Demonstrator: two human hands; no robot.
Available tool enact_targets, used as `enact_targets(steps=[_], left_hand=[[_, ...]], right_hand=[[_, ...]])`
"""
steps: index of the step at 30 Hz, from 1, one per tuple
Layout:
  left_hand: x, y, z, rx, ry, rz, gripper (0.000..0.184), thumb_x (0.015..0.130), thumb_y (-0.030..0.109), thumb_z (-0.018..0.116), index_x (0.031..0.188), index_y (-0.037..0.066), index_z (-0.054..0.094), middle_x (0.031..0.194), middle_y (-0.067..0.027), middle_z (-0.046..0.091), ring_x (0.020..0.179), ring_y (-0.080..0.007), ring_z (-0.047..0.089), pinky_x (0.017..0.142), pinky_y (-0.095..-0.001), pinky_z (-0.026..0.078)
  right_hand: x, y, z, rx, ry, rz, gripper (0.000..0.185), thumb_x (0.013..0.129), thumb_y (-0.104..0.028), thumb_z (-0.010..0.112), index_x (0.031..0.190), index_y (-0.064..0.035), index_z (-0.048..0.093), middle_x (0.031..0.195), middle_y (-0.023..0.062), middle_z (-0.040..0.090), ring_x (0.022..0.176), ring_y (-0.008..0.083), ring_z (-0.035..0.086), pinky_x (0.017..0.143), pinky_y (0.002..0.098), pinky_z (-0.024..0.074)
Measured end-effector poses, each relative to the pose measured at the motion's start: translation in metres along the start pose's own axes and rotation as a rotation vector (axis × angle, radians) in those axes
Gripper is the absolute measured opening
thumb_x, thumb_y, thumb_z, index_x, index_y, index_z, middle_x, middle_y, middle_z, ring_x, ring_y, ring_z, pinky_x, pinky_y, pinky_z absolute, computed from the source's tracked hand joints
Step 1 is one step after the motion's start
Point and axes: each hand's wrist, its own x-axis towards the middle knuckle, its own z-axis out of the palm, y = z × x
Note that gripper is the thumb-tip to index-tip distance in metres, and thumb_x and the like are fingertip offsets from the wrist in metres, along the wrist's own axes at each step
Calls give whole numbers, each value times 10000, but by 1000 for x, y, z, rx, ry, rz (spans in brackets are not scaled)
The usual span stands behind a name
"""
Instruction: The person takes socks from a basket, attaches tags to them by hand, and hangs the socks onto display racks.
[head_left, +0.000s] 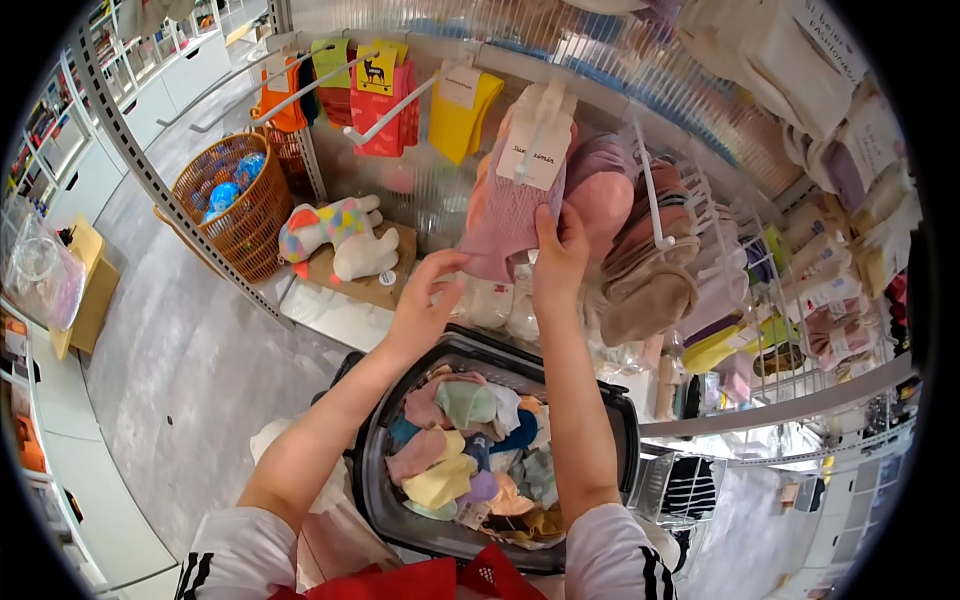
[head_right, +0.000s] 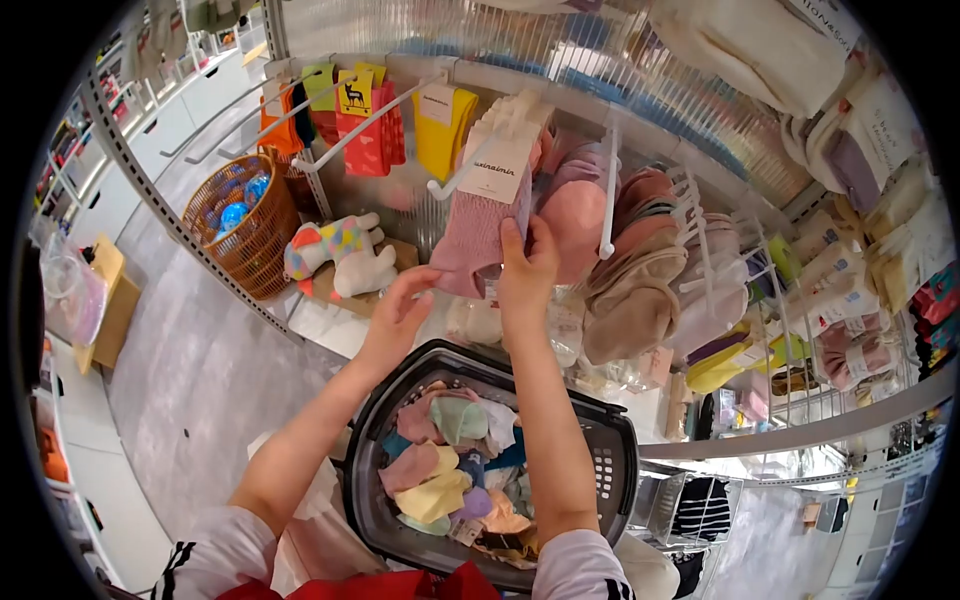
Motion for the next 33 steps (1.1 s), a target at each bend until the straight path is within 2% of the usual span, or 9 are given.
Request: enact_targets(steps=[1,5,8,13,18,25,28,30,33], left_hand=[[0,6,2,-114,66,-98,248,819,18,527,1061,21,472,1029,-51,525,940,-118,516,804,-251,416],[1,7,-6,-320,-114,-207,278,768,-43,565,993,33,420,875,-9,478,795,-53,495,691,-194,421],[-7,19,0,-426,-281,-236,345,767,-45,559,1057,39,392,900,-9,476,781,-57,490,681,-191,417],[-10,6,3,-318,-243,-156,382,784,-24,549,1122,35,380,917,-18,479,778,-63,491,682,-209,422],[-7,9,3,-333,-175,-160,347,811,-23,512,1130,4,378,963,-51,491,862,-82,505,743,-212,422],[-9,2,7,-124,-25,-148,282,830,70,554,1068,-22,433,915,-81,538,738,-112,584,633,-223,444],[-13,-2,8,-42,-44,-146,258,841,87,543,1053,-22,446,866,-75,555,731,-126,594,637,-234,450],[-15,-11,10,-43,-62,-228,220,857,132,528,1011,-20,484,818,-77,591,716,-142,607,626,-249,456],[-21,-14,13,123,-215,-268,219,881,190,492,966,-8,528,794,-75,615,711,-137,602,626,-255,459]], right_hand=[[-4,-4,-2,27,-36,66,194,868,-78,507,1031,28,515,928,39,567,846,81,516,760,221,407],[-14,-4,-5,91,-97,110,198,863,-112,490,1029,-4,502,833,26,580,740,93,523,654,223,430],[-17,-8,-4,133,-152,99,175,841,-18,462,1009,-12,507,853,31,580,740,86,526,636,209,433],[-15,-4,-7,74,-255,-22,201,800,87,446,957,-21,509,850,24,563,683,61,508,566,186,407],[-15,-3,-16,-13,-293,-50,176,800,87,451,934,-9,511,770,-6,524,648,45,473,532,190,364],[-17,-2,-27,-242,-249,-92,149,806,48,475,938,18,537,716,-3,520,653,56,458,555,204,377],[-24,-2,-35,-256,-235,-40,254,840,-1,483,1092,11,513,947,34,581,886,87,526,753,214,421],[-39,-2,-44,-206,-183,-81,272,853,-21,469,1123,0,491,1026,54,562,929,119,533,771,236,431],[-66,-7,-83,-144,-233,47,353,864,-62,461,1209,-13,402,1123,107,534,950,173,551,768,268,437]])
